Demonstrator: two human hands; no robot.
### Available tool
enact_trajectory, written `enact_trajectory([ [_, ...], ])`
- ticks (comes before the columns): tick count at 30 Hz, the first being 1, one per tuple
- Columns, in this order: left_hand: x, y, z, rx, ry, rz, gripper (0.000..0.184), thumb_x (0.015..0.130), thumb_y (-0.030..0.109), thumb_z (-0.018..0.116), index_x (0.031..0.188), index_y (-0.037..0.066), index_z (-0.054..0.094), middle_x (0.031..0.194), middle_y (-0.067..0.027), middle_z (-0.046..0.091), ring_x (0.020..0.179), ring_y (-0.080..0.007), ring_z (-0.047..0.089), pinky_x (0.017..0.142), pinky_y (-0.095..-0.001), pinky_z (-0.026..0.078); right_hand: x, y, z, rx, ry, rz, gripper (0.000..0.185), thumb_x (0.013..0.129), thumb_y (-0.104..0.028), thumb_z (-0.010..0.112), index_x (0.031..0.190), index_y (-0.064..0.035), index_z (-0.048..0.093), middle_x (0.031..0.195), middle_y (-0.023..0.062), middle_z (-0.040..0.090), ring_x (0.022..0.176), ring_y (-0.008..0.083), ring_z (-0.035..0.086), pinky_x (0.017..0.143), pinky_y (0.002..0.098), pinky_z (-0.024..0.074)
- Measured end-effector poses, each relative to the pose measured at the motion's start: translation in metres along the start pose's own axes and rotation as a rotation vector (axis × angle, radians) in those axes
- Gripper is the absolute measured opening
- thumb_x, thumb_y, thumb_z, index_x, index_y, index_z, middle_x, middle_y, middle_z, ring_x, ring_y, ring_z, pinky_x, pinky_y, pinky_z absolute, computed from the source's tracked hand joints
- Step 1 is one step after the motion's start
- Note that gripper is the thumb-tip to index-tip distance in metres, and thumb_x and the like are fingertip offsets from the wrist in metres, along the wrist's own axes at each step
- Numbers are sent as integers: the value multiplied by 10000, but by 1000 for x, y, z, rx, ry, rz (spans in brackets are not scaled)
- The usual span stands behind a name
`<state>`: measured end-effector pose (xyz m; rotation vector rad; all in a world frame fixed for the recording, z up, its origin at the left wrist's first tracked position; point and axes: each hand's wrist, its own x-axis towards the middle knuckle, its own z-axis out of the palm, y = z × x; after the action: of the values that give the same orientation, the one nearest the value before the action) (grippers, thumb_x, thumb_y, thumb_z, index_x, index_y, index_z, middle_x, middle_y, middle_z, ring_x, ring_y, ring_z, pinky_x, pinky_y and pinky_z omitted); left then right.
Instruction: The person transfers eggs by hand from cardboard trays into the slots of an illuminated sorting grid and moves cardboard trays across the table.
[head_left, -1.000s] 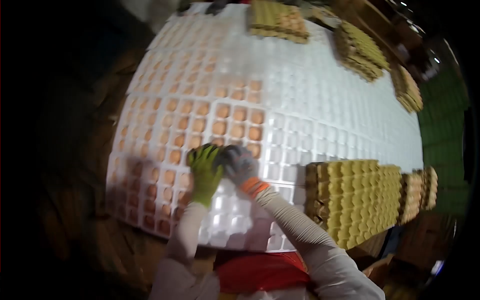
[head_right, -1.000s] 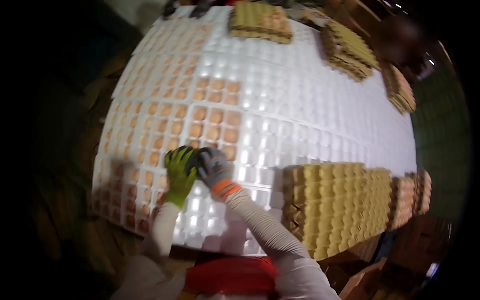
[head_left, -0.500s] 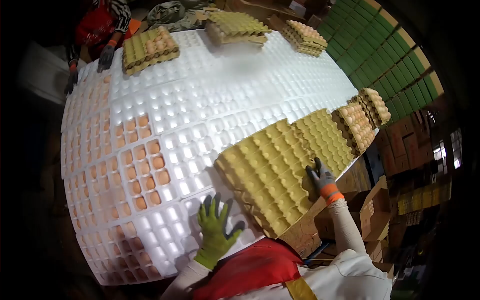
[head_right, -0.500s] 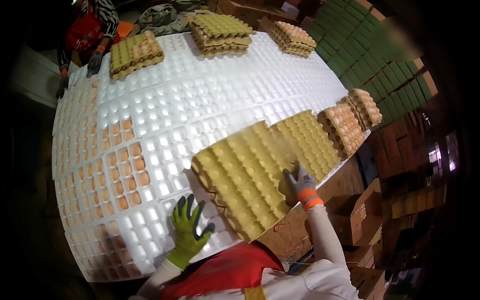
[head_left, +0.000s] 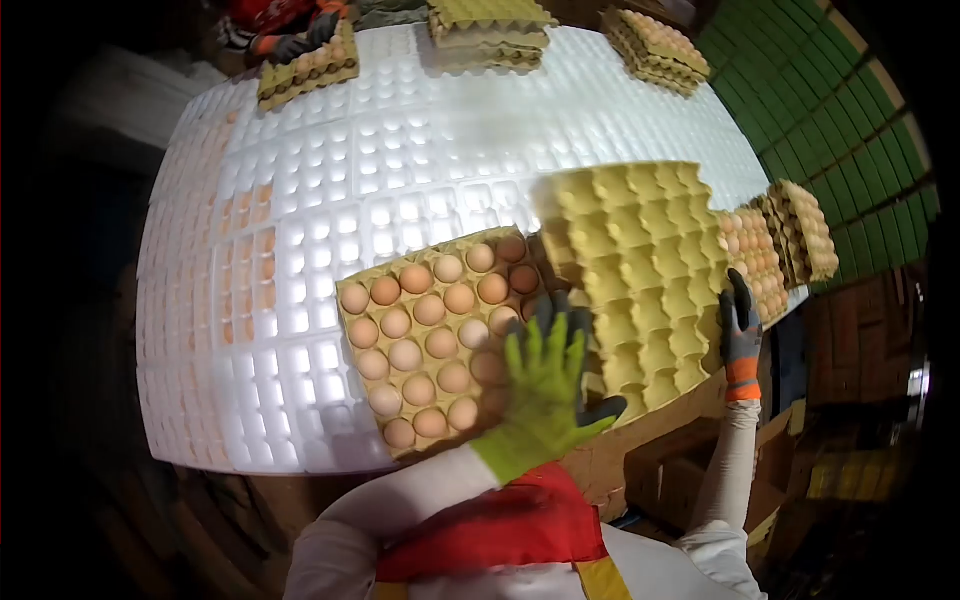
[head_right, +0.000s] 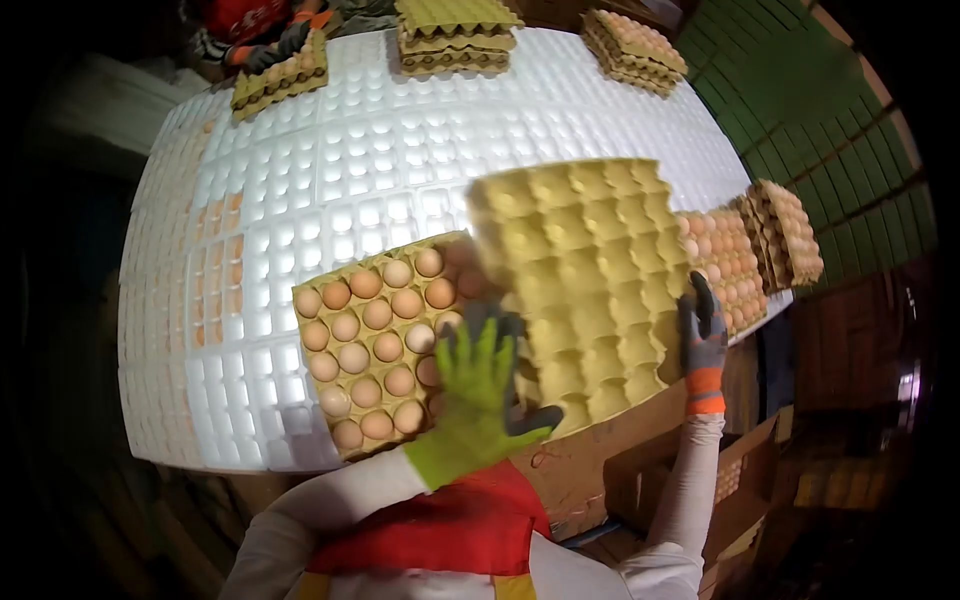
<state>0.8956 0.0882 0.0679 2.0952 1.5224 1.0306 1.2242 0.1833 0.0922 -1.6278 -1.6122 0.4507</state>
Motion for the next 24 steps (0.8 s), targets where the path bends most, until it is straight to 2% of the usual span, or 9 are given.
enact_trajectory([
  [5,10,13,72,224,-217,-56,829,900,504,628,1479,-54,425,1533,-283,381,1476,-468,252,1185,-685,134,22,144,16,-632,-164,-129,448,969,-237,644,1405,-156,580,1305,171,621,1219,358,580,1034,432,461],
  [6,7,12,73,266,-225,-36,797,916,481,613,1486,-43,423,1538,-282,377,1479,-464,250,1181,-692,135,18,140,26,-419,-86,-90,426,979,-273,634,1388,-161,589,1259,182,625,1165,378,588,999,451,467],
  [11,-23,3,11,97,-25,12,410,896,328,670,1240,104,663,1381,-156,574,1389,-407,423,1147,-661,211,15,127,34,-621,-50,-38,371,1037,-296,560,1347,-100,615,1207,213,653,1139,389,591,995,442,456],
  [13,-60,-10,-36,150,12,-101,398,871,278,696,1227,103,665,1326,-142,605,1328,-387,479,1125,-619,277,21,142,32,-639,-89,4,404,1023,-355,579,1347,-117,618,1264,227,636,1172,408,578,1002,468,454],
  [14,-80,-19,-59,171,31,-143,394,858,253,710,1220,103,666,1298,-134,621,1298,-378,508,1114,-598,310,19,153,29,-922,-12,-14,416,1002,-359,610,1362,-150,615,1296,216,621,1216,404,562,1012,487,456],
  [16,-122,-52,-90,272,216,-203,409,821,198,735,1211,93,670,1235,-110,648,1167,-351,582,1019,-506,428,15,63,30,-906,49,-151,431,953,-266,671,1357,-126,616,1284,192,620,1202,387,573,1012,476,469],
  [18,-142,-62,-126,289,99,-293,399,824,194,734,1201,80,671,1202,-96,658,1115,-337,602,948,-468,465,-15,-28,65,-189,-70,-346,415,903,-161,702,1300,-60,630,1216,171,630,1107,372,600,984,463,478],
  [20,-147,-66,-137,318,-23,-311,394,827,193,738,1195,70,670,1178,-92,664,1068,-327,620,893,-448,490,-55,-96,115,138,-440,-485,379,794,-85,762,1163,-44,684,1111,127,648,1005,345,616,892,426,496],
  [24,-146,-79,-135,258,-142,-307,401,826,203,758,1193,69,668,1123,-108,663,1010,-328,637,820,-446,519,-118,-167,204,-317,-906,-1038,592,665,-327,854,1150,-77,625,1182,123,627,1063,325,582,915,440,442],
])
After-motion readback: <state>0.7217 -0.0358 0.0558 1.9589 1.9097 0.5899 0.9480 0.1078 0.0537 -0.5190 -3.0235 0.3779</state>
